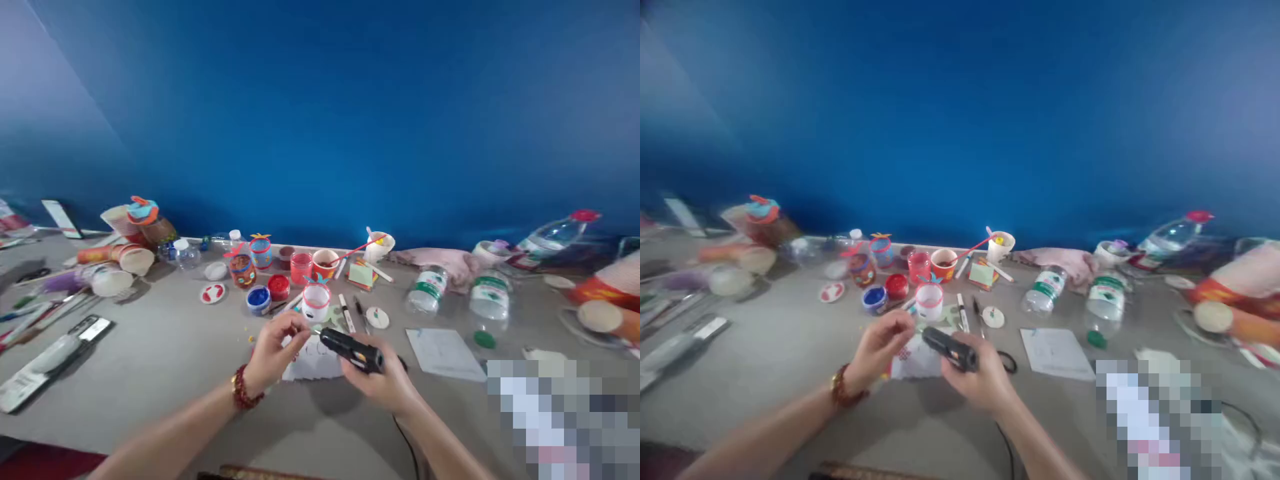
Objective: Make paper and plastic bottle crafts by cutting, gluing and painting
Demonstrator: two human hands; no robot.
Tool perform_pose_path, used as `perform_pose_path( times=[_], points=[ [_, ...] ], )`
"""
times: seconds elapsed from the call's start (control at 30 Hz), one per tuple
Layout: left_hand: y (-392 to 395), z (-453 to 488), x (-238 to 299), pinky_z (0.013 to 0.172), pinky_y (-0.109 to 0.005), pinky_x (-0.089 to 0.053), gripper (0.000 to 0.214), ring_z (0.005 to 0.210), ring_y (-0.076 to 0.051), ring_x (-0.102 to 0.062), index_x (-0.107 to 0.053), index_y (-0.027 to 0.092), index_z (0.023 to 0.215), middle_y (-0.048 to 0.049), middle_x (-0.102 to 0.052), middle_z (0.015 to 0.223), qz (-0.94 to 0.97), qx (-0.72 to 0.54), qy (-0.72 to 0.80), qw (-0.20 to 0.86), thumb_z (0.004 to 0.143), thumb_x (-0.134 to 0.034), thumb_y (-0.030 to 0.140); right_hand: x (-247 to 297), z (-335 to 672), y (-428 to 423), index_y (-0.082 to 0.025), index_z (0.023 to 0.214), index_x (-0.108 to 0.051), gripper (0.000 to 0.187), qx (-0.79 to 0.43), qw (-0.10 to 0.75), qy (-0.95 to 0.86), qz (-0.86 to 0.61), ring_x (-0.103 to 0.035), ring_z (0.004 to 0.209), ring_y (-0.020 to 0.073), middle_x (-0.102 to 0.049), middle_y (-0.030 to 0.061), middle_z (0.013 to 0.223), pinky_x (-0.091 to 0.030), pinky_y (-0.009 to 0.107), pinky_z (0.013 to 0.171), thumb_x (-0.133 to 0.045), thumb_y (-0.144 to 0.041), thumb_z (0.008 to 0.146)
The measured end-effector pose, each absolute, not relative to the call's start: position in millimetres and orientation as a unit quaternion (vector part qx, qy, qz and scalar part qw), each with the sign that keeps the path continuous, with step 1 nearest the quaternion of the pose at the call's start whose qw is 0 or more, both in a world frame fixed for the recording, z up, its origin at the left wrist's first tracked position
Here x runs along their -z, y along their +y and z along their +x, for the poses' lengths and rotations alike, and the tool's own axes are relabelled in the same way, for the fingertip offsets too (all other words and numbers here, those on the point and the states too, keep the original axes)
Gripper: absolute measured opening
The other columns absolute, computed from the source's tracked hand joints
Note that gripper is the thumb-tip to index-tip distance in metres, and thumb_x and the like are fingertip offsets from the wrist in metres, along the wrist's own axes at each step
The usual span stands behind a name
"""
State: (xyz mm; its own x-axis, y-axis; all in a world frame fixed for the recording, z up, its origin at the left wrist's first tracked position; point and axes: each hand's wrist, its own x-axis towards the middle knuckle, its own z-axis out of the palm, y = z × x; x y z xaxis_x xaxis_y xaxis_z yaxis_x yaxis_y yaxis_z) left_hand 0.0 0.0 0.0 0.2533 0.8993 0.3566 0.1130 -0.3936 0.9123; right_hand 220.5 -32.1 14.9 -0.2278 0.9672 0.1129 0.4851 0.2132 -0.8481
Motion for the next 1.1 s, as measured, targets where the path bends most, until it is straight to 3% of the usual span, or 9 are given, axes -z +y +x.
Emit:
perform_pose_path(
  times=[0.5, 1.1],
  points=[
    [-2.3, 1.1, -7.6, 0.064, -0.025, -0.044, 0.017, 0.071, -0.014, -0.053, -0.06, 0.015, 0.079, -0.0047, -0.059, 0.08, 0.677, -0.483, 0.381, 0.404, 0.091, -0.058, 0.027, -18.3, 219.9, -31.4, -0.016, 0.072, -0.065, 0.009, -0.345, 0.345, -0.699, -0.523, -0.055, 0.056, 0.0139, -0.062, 0.0005, 0.063, -0.044, 0.02, 0.052, -0.061, -0.024, 0.075],
    [-2.1, -0.2, -6.0, 0.064, -0.024, -0.042, 0.017, 0.07, -0.013, -0.051, -0.06, 0.016, 0.078, -0.0035, -0.057, 0.078, 0.671, -0.488, 0.375, 0.413, 0.091, -0.058, 0.027, -16.3, 221.0, -30.5, -0.016, 0.069, -0.063, 0.01, -0.343, 0.337, -0.699, -0.529, -0.052, 0.056, 0.0137, -0.059, 0.0, 0.061, -0.041, 0.021, 0.051, -0.059, -0.024, 0.074]
  ],
)
